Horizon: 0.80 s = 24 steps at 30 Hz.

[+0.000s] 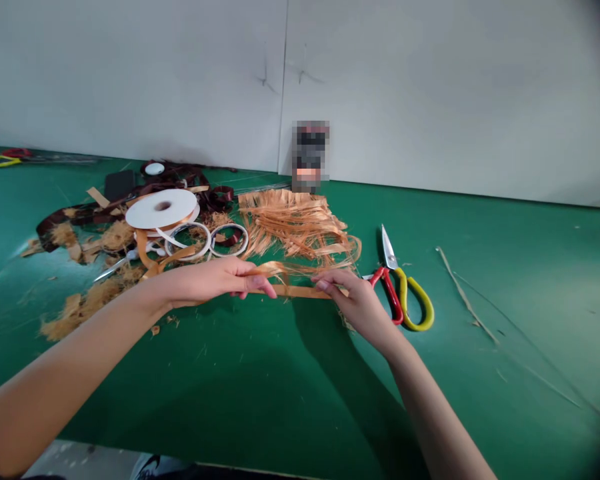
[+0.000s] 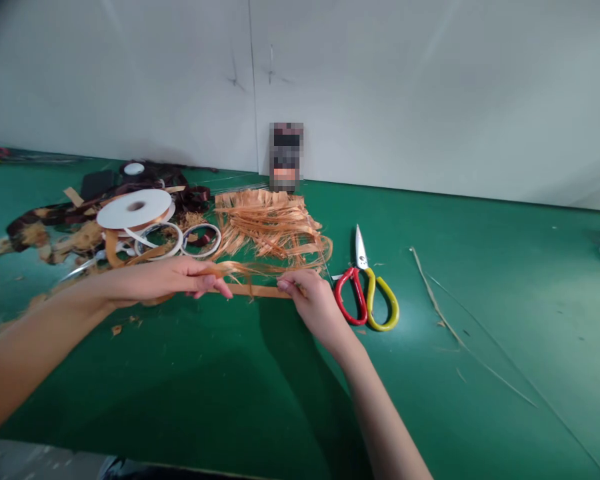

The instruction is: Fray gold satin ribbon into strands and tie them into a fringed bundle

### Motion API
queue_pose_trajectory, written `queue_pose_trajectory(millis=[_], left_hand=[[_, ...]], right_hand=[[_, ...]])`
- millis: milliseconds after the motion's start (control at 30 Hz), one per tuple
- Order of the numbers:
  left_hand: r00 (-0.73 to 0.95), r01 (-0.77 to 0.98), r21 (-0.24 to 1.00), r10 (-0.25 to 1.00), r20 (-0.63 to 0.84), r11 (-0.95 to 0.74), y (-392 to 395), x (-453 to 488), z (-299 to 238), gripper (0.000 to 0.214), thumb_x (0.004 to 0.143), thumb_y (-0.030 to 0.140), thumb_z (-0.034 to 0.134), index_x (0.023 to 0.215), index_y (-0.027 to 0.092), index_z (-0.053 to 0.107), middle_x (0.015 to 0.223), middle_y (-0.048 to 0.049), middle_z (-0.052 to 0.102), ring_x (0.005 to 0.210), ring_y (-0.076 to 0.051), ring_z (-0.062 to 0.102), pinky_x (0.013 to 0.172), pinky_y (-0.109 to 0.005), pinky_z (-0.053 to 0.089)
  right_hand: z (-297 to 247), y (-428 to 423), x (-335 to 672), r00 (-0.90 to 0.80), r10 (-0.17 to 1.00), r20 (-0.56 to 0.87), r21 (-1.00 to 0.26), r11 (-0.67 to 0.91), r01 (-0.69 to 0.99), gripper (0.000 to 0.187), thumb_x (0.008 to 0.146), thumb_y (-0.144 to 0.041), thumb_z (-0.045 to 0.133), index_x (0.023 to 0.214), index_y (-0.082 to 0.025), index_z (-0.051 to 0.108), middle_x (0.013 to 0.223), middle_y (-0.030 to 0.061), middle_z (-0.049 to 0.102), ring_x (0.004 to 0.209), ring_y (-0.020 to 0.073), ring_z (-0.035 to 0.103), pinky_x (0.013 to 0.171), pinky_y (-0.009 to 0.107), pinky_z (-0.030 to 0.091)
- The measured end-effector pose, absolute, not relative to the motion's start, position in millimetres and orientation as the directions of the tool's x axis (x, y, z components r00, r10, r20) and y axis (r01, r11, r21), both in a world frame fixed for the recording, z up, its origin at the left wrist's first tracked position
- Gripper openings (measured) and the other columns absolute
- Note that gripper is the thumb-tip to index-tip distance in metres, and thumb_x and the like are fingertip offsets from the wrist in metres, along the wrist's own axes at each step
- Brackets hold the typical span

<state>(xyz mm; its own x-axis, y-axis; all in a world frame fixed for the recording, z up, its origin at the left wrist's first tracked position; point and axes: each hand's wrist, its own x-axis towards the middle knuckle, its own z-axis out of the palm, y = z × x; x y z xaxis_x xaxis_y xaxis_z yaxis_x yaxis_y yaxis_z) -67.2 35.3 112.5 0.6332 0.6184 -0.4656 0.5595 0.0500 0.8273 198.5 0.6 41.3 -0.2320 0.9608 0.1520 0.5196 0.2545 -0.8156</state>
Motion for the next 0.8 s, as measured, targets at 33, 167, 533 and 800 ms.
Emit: queue_pose_trajectory(millis=[33, 167, 533, 800], left_hand=[[0.593, 0.546, 0.834, 0.665, -0.453, 0.08, 36, -69, 110, 0.038, 0.088, 0.052, 0.054, 0.104, 0.023, 0.073, 0.094, -0.006, 0.067, 0.07, -0.014, 0.05, 0.065, -0.023, 0.039], [0.499, 0.382, 0.897, 0.766, -0.405, 0.225, 39, -76, 103, 0.034, 0.082, 0.048, 0.065, 0.102, 0.02, 0.071, 0.074, -0.0018, 0.061, 0.051, -0.007, 0.04, 0.052, -0.021, 0.035], [0.59, -0.015, 0.931, 0.755, -0.286, 0.365, 41, -58, 61, 0.028, 0.086, 0.037, 0.065, 0.081, 0.012, 0.075, 0.074, -0.0077, 0.072, 0.054, -0.009, 0.06, 0.051, -0.018, 0.045], [0.618, -0.204, 0.891, 0.759, -0.204, 0.405, 45, -54, 25, 0.027, 0.069, 0.041, 0.076, 0.068, 0.014, 0.076, 0.054, -0.0056, 0.069, 0.049, -0.011, 0.06, 0.053, -0.02, 0.047]], right_hand=[[42, 0, 202, -0.231, 0.966, 0.115, -0.843, 0.218, 0.493, 0.019, 0.09, -0.032, 0.053, 0.084, -0.021, 0.068, 0.094, 0.0071, 0.073, 0.091, 0.0231, 0.065, 0.083, 0.04, 0.051], [49, -1, 210, -0.232, 0.972, 0.02, -0.952, 0.089, 0.291, 0.026, 0.089, -0.041, 0.054, 0.078, -0.021, 0.066, 0.103, 0.0076, 0.072, 0.1, 0.0236, 0.065, 0.085, 0.037, 0.05], [64, 15, 196, -0.107, 0.989, 0.097, -0.833, 0.022, -0.553, 0.018, 0.084, -0.035, 0.062, 0.069, -0.027, 0.057, 0.125, -0.0033, 0.065, 0.125, 0.0172, 0.054, 0.108, 0.037, 0.042], [55, 9, 190, -0.044, 0.999, 0.008, -0.938, -0.008, -0.347, 0.019, 0.083, -0.037, 0.063, 0.071, -0.022, 0.065, 0.095, 0.0005, 0.067, 0.047, 0.0049, 0.037, 0.05, 0.024, 0.042]])
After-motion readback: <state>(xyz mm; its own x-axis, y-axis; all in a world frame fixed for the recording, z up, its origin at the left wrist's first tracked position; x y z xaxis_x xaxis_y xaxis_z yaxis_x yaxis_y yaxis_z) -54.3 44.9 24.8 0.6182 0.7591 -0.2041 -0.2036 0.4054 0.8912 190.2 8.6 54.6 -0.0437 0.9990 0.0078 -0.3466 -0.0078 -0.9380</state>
